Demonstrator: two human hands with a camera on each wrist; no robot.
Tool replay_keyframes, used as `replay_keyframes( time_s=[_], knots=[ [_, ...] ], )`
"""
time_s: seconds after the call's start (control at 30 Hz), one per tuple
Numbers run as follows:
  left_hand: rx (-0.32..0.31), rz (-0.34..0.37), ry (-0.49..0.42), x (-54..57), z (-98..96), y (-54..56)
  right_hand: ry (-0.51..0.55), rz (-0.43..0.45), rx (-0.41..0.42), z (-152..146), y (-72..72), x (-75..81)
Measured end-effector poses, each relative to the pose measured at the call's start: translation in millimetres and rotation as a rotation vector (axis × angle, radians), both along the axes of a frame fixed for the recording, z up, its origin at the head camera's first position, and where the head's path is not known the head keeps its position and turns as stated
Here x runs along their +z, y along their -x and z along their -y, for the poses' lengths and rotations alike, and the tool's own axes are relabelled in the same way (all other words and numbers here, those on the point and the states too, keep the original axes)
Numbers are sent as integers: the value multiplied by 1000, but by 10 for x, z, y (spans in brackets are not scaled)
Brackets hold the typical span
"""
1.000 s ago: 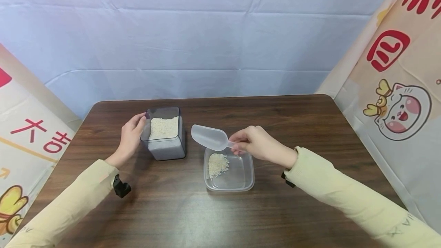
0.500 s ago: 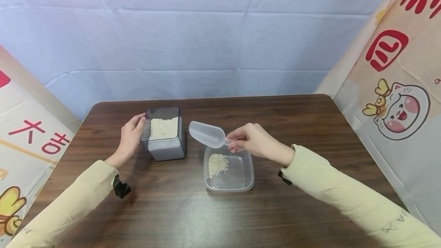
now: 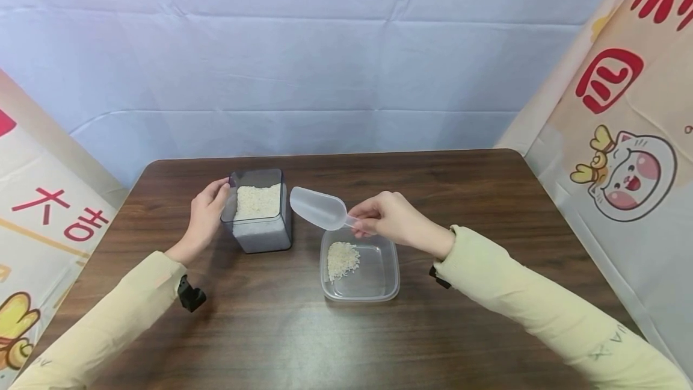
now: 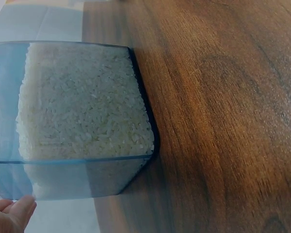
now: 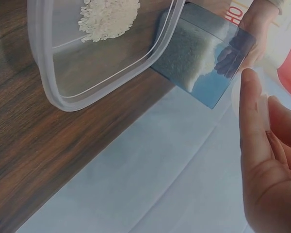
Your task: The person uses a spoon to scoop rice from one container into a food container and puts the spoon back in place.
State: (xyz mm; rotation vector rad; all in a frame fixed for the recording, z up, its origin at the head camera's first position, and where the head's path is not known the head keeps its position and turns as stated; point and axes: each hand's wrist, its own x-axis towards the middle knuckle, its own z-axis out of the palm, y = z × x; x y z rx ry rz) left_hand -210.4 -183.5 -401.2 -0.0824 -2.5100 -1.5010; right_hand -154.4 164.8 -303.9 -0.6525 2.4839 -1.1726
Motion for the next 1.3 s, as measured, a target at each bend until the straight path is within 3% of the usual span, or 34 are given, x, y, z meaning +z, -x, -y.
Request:
replay_keyframes(
  time_s=[0.83, 1.3],
  knots=[
    [3, 7, 8, -9, -6, 20, 136, 119, -10, 191, 74, -5],
    [-2, -6, 11, -9, 5, 7, 252, 235, 1, 265, 104, 16]
  ],
)
